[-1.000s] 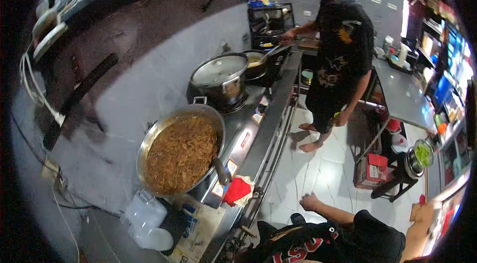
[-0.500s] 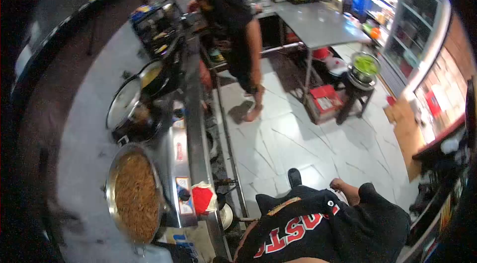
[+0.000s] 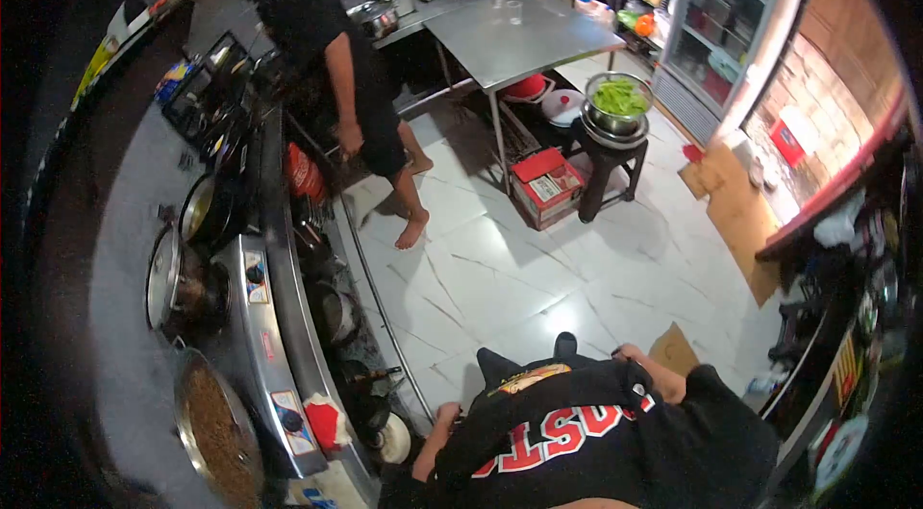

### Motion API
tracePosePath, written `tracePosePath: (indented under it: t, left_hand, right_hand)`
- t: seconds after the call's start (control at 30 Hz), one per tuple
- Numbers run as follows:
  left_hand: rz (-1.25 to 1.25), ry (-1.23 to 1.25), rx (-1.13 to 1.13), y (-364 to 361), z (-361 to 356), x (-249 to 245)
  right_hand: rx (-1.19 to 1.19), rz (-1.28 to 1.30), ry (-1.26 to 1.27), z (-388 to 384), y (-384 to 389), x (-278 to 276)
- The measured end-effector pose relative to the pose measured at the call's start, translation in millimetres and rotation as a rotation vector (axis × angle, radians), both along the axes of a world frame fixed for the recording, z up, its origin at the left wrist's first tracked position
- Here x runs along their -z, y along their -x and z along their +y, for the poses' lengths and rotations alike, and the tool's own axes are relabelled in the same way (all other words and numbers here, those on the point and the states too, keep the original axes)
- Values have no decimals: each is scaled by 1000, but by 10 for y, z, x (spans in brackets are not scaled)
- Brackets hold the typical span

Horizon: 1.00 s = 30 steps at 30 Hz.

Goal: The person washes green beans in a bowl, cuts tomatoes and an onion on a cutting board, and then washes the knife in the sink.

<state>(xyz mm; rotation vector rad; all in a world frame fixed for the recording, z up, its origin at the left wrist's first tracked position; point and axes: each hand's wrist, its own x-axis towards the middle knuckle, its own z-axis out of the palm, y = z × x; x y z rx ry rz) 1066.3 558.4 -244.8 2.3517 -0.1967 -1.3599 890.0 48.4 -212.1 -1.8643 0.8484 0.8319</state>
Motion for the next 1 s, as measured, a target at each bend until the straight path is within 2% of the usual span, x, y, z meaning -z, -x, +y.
tracePosePath:
  t: [0.1, 0.17, 0.2, 0.23, 0.3, 0.37, 0.47, 0.53, 0.63, 0.77, 0.8, 0.87, 0.9, 1.0]
  left_hand:
    - [-7, 34, 144, -188, -490, 206]
    - [-6, 91, 315, -300, -881, 91]
    - [93, 106, -3, -383, -993, 281]
    - [153, 140, -338, -497, -1291, -51]
    - [62, 87, -481, -650, -1706, -143]
    - [1, 50, -301, -829, -2049, -407]
    - [0, 95, -195, -1067, -2397, -612]
    - [-20, 10, 84, -1207, -2544, -712]
    - [-60, -50, 128, -1306, -2704, -791]
    - [-52, -11, 210, -1330, -2810, -842]
    - [-34, -20, 300, -1315, -2812, -797]
    - [26, -14, 297, -1300, -2807, -673]
    - [41, -21, 369, -1277, -2801, -622]
    - [95, -65, 391, -1180, -2829, -531]
  right_hand:
    - [-31, -132, -29, -479, 126, 16]
    - [193, -168, 195, -554, 272, -454]
    - [177, -166, 197, -630, 255, -553]
    - [276, -194, 144, -712, 314, -550]
    - [485, -243, 35, -797, 607, -448]
    - [700, -292, -79, -787, 964, -319]
    - [699, -190, -16, -559, 1608, -62]
    - [688, -84, 34, -346, 1891, -29]
    - [707, -16, 79, -33, 2088, -47]
    - [838, -14, 115, 641, 2316, -130]
    - [877, -10, 125, 836, 2348, -142]
    - [948, -2, 144, 1223, 2395, -139]
    - [979, 3, 147, 1420, 2429, -139]
    - [1039, -44, 141, 2029, 2685, 173]
